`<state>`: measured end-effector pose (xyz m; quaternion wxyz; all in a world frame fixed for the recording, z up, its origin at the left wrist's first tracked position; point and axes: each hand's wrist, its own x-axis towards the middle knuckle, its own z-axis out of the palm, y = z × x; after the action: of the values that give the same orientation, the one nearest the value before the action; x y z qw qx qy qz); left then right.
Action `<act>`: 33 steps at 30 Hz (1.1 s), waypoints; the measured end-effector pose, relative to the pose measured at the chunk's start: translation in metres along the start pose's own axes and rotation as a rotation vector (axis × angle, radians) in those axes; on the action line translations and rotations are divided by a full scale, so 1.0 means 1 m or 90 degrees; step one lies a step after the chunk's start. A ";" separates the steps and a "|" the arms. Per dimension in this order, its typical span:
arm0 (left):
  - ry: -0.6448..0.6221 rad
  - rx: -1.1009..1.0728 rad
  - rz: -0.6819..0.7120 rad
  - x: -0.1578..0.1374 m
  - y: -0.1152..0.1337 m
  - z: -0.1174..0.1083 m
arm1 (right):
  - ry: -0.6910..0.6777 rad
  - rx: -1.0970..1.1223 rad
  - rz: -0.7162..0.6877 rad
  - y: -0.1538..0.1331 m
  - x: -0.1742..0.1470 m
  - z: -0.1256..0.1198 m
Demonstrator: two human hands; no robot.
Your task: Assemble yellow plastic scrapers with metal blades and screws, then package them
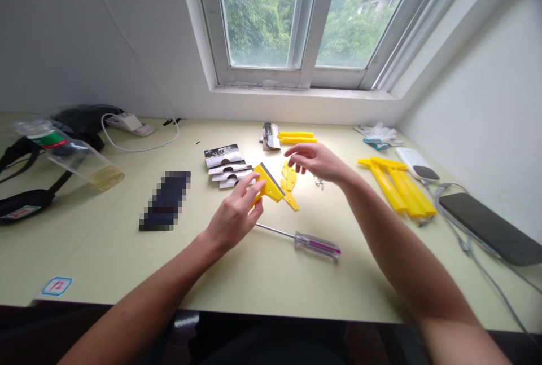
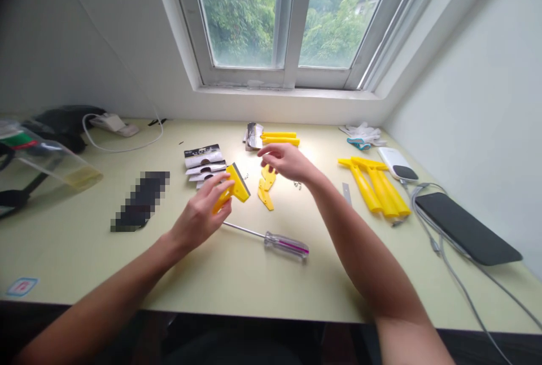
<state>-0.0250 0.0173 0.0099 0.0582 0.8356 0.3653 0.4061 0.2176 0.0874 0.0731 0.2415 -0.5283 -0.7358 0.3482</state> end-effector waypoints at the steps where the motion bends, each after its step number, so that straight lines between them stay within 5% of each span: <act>1: 0.011 -0.051 -0.037 0.001 0.000 -0.001 | 0.046 -0.138 0.038 0.011 0.001 -0.012; 4: 0.008 -0.264 -0.219 0.003 0.003 -0.004 | 0.054 -0.373 0.149 0.043 0.003 -0.036; 7: 0.003 -0.505 -0.365 0.008 0.007 -0.007 | -0.011 -0.394 0.191 0.064 0.005 -0.035; 12: 0.035 -0.721 -0.446 0.015 0.009 -0.011 | -0.042 -0.425 0.216 0.073 0.010 -0.020; 18: -0.012 -0.805 -0.471 0.015 0.007 -0.010 | -0.050 -0.437 0.173 0.073 0.009 -0.021; 24: -0.010 -0.852 -0.474 0.013 0.004 -0.010 | -0.007 -0.370 0.075 0.044 0.000 -0.021; 29: -0.034 -0.836 -0.457 0.012 0.004 -0.009 | 0.023 -0.177 -0.163 -0.007 -0.016 -0.006; 33: -0.034 -0.829 -0.446 0.011 0.007 -0.009 | 0.063 -0.158 -0.283 -0.031 -0.027 0.010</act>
<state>-0.0230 0.0182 0.0254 0.6772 0.4758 0.2945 0.4779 0.2002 0.0535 0.0911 0.2810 -0.3958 -0.8582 0.1671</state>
